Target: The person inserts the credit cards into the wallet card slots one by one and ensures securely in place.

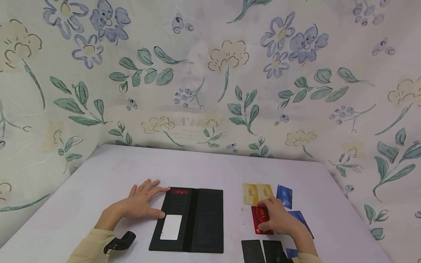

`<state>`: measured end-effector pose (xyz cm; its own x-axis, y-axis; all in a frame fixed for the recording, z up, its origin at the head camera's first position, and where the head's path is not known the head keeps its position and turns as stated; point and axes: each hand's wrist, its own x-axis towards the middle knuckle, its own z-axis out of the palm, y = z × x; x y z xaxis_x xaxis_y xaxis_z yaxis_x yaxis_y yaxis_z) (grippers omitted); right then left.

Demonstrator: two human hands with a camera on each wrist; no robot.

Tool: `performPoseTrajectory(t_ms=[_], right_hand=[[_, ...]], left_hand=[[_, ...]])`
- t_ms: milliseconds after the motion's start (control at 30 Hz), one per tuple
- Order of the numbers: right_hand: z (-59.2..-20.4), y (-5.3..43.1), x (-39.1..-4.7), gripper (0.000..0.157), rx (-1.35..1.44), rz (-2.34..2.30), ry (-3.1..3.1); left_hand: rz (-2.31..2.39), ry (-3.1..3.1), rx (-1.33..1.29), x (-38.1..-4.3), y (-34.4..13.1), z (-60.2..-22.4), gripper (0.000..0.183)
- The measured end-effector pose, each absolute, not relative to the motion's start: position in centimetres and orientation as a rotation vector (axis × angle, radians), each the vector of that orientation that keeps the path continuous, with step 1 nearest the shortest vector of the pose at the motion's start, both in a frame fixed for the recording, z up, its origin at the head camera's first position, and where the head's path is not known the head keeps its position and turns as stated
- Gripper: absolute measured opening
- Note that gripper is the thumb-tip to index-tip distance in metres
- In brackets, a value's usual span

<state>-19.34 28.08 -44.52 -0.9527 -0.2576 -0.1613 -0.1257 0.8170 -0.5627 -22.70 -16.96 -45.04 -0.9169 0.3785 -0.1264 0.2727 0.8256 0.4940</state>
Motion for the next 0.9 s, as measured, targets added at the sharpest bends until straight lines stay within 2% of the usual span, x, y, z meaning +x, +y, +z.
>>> performPoseTrajectory(t_ms=[300,500,900], right_hand=[[-45.0,27.7,-19.4,0.057,-0.267,-0.814,2.785],[-45.1,27.4,-19.4,0.066,-0.223,-0.758,2.813],[-44.9,26.6,-19.1,0.070,-0.242,-0.735,2.858]], left_hand=[[0.701,2.788,0.487,-22.5,-17.0,-45.1,0.083],[0.715,2.788,0.491,-22.4,-17.0,-45.0,0.082],[0.706,2.790,0.496,-22.6,-16.9,-45.1,0.083]])
